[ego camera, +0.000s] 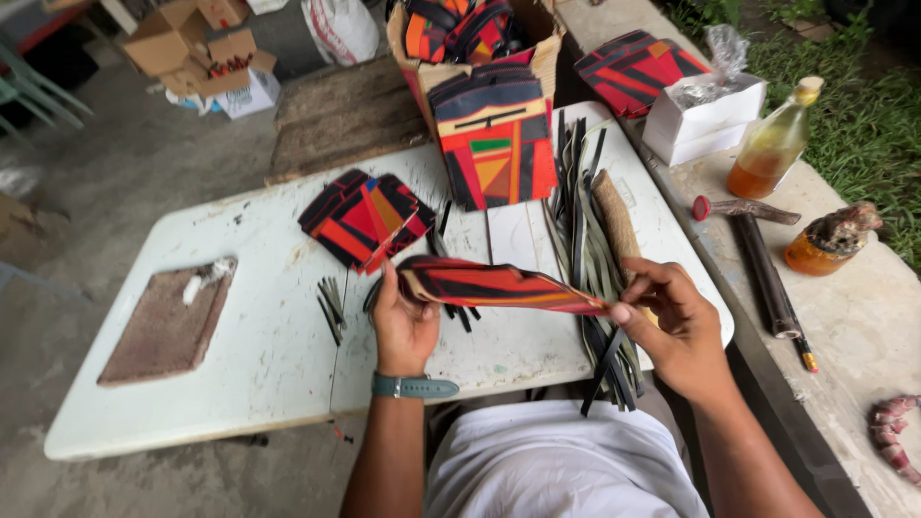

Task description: The person picks up a colorful patchwork leather bag from the table, turns it inside out, and works the zipper and seams by hand. They then handle the bag's straps and edges, place it on the table, and reach for small metal rings and straps beside it.

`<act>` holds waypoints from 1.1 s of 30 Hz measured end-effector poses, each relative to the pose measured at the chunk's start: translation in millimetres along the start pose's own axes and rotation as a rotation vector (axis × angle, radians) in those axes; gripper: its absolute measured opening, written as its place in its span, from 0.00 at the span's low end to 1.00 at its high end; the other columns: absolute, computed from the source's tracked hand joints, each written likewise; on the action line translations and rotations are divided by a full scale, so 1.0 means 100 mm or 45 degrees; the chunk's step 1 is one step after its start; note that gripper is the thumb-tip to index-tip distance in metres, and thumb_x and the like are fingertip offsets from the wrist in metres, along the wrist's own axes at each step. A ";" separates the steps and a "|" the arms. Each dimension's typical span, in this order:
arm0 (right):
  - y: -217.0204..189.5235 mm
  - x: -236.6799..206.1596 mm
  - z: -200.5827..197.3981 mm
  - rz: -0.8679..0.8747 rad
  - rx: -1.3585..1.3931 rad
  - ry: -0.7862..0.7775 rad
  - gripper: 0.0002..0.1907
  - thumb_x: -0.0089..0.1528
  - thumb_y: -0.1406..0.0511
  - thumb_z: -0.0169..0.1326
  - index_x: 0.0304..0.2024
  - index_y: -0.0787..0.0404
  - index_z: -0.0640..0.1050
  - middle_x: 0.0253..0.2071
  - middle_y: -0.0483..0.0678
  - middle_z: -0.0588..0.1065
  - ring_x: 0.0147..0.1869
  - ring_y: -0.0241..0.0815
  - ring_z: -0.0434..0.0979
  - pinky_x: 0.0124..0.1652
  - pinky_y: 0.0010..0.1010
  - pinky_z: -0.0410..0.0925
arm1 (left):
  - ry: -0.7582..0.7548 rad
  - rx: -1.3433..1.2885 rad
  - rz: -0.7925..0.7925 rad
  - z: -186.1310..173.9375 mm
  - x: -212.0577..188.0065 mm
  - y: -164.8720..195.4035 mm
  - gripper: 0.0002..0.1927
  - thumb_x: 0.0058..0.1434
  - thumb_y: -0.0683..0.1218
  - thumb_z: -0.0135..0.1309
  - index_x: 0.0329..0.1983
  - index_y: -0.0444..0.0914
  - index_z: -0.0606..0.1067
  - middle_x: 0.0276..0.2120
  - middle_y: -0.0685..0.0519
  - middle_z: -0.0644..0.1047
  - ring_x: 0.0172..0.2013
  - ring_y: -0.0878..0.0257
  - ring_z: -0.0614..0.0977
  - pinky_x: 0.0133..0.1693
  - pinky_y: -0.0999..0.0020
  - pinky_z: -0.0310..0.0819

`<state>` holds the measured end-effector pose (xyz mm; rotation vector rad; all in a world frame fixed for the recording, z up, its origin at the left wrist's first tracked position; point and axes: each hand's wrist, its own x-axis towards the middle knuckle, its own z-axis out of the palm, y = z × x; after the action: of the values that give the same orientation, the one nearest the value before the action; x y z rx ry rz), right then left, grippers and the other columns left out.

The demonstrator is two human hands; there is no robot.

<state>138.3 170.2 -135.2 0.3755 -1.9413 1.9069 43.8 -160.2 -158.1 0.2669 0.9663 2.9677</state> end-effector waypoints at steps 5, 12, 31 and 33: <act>-0.10 0.01 -0.07 0.142 0.393 -0.546 0.41 0.60 0.52 0.64 0.68 0.68 0.69 0.59 0.53 0.73 0.66 0.45 0.72 0.66 0.39 0.64 | -0.070 0.241 -0.118 0.09 0.11 0.04 0.18 0.71 0.57 0.51 0.42 0.37 0.78 0.31 0.55 0.80 0.27 0.67 0.78 0.21 0.74 0.63; -0.18 0.00 0.04 0.011 0.296 -0.590 0.41 0.59 0.51 0.65 0.66 0.70 0.69 0.63 0.53 0.70 0.68 0.45 0.71 0.66 0.38 0.64 | -0.323 0.514 -0.062 0.29 0.39 -0.04 0.11 0.70 0.51 0.56 0.38 0.39 0.77 0.28 0.59 0.75 0.25 0.70 0.75 0.24 0.73 0.63; 0.67 0.32 0.27 0.765 0.774 -0.388 0.41 0.63 0.46 0.52 0.69 0.67 0.66 0.58 0.54 0.74 0.59 0.46 0.74 0.56 0.40 0.68 | -0.201 -0.341 -0.579 -0.22 0.52 -0.33 0.21 0.70 0.62 0.50 0.34 0.42 0.78 0.26 0.56 0.79 0.20 0.68 0.72 0.20 0.78 0.58; 0.80 0.28 0.31 0.711 1.099 -0.610 0.36 0.69 0.50 0.51 0.68 0.71 0.67 0.55 0.57 0.75 0.57 0.50 0.75 0.57 0.42 0.68 | -0.378 -0.397 -0.584 -0.19 0.57 -0.44 0.21 0.72 0.61 0.50 0.31 0.43 0.77 0.23 0.56 0.78 0.17 0.67 0.69 0.21 0.74 0.58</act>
<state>74.5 144.8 -193.8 0.6079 -1.4273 3.2476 -17.5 -132.0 -190.2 0.4001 0.4474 2.5111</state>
